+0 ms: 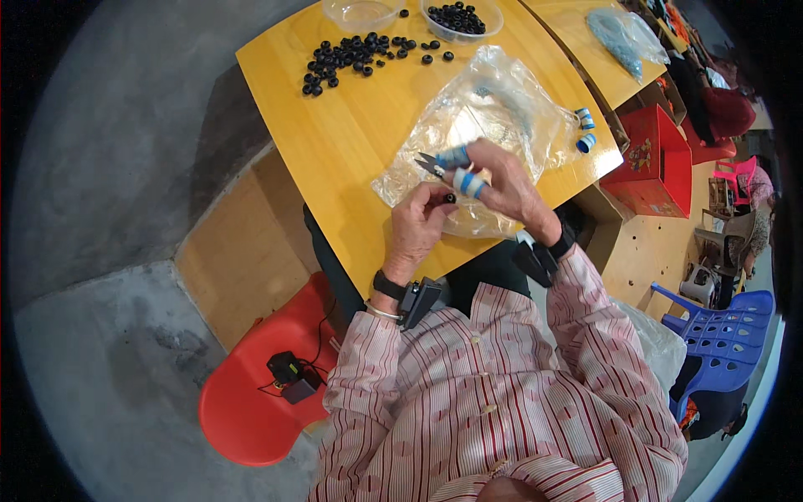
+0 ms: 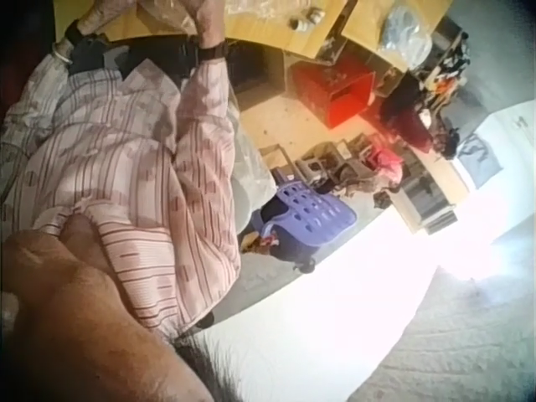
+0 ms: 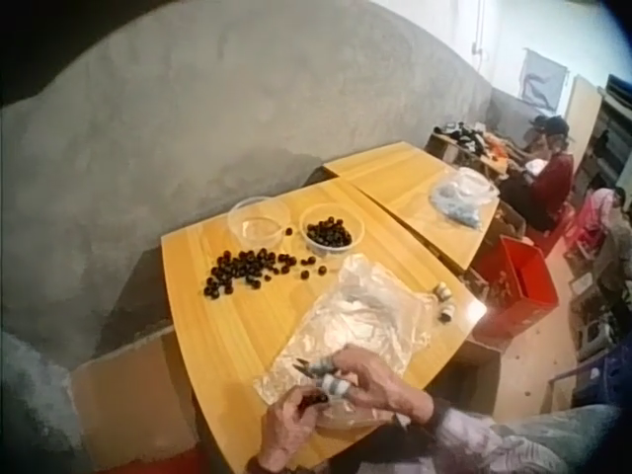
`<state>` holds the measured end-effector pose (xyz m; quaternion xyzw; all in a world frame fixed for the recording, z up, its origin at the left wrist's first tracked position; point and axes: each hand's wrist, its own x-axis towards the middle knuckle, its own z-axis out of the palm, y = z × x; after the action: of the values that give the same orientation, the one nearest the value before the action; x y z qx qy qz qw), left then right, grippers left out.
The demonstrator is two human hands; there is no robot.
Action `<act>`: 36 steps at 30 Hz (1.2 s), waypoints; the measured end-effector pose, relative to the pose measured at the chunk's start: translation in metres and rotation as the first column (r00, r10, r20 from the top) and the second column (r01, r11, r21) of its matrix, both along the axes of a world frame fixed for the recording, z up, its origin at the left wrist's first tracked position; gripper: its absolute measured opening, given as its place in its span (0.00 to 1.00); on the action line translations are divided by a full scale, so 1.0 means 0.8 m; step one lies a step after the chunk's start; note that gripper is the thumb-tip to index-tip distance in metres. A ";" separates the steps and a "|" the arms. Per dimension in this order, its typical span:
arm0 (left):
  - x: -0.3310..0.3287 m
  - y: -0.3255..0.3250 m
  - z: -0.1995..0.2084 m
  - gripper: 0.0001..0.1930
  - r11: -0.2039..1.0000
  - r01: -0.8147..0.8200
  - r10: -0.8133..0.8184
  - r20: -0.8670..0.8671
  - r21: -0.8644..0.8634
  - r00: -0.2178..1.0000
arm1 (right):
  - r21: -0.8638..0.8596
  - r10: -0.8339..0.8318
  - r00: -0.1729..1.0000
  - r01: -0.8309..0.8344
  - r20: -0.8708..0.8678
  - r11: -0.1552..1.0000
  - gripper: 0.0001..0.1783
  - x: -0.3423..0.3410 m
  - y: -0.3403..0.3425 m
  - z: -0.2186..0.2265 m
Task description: The person assembles small black rubber components by hand, repeatedly picking pieces up from the table and pressing them together.
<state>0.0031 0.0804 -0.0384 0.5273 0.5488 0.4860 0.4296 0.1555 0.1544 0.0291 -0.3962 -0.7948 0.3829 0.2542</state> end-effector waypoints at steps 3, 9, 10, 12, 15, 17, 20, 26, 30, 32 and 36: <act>0.000 0.001 0.005 0.07 1.000 0.021 -0.021 -0.041 -0.016 0.999 | 0.038 -0.095 0.991 0.091 0.094 0.995 0.17 -0.023 0.049 0.013; 0.001 0.003 0.003 0.08 1.000 0.000 0.002 -0.091 0.021 0.996 | 0.276 -0.141 0.988 0.118 0.063 0.954 0.10 -0.066 0.146 -0.028; 0.000 0.003 0.003 0.08 0.999 0.009 -0.006 -0.079 0.038 0.997 | 0.400 -0.147 0.974 0.067 0.173 0.914 0.09 -0.072 0.162 -0.031; 0.001 0.003 -0.002 0.08 0.998 0.028 -0.024 -0.071 0.052 0.997 | 0.503 -0.138 0.976 0.035 0.169 0.863 0.07 -0.081 0.177 -0.039; 0.007 0.007 0.007 0.08 0.995 0.064 -0.056 -0.095 0.079 0.994 | 0.611 -0.160 0.970 0.016 0.182 0.792 0.09 -0.080 0.208 -0.043; -0.002 0.002 -0.007 0.08 0.997 0.036 -0.028 -0.124 0.062 0.992 | 0.583 -0.113 0.977 -0.013 0.180 0.812 0.08 -0.107 0.220 -0.068; -0.005 0.001 -0.012 0.08 0.997 0.028 -0.022 -0.087 0.071 0.996 | 0.581 -0.154 0.954 -0.025 0.257 0.814 0.08 -0.126 0.234 -0.079; 0.001 0.006 0.003 0.08 0.994 0.073 -0.065 -0.102 0.080 0.993 | 0.550 -0.268 0.890 0.023 0.369 0.835 0.09 -0.123 0.247 -0.079; -0.003 0.003 -0.013 0.08 0.996 0.050 -0.041 -0.118 0.073 0.992 | 0.644 -0.180 0.945 -0.039 0.271 0.764 0.09 -0.135 0.242 -0.094; -0.002 0.002 -0.012 0.08 0.996 0.053 -0.042 -0.129 0.078 0.991 | 0.647 -0.140 0.957 -0.062 0.256 0.760 0.08 -0.127 0.235 -0.087; -0.001 -0.001 -0.005 0.09 1.000 0.028 -0.026 -0.086 0.014 0.996 | 0.364 -0.095 0.993 0.064 0.068 0.929 0.14 -0.099 0.186 -0.051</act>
<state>0.0026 0.0798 -0.0421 0.5583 0.5559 0.4612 0.4081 0.0761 0.3028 -0.0118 -0.3903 -0.8450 0.2028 0.3042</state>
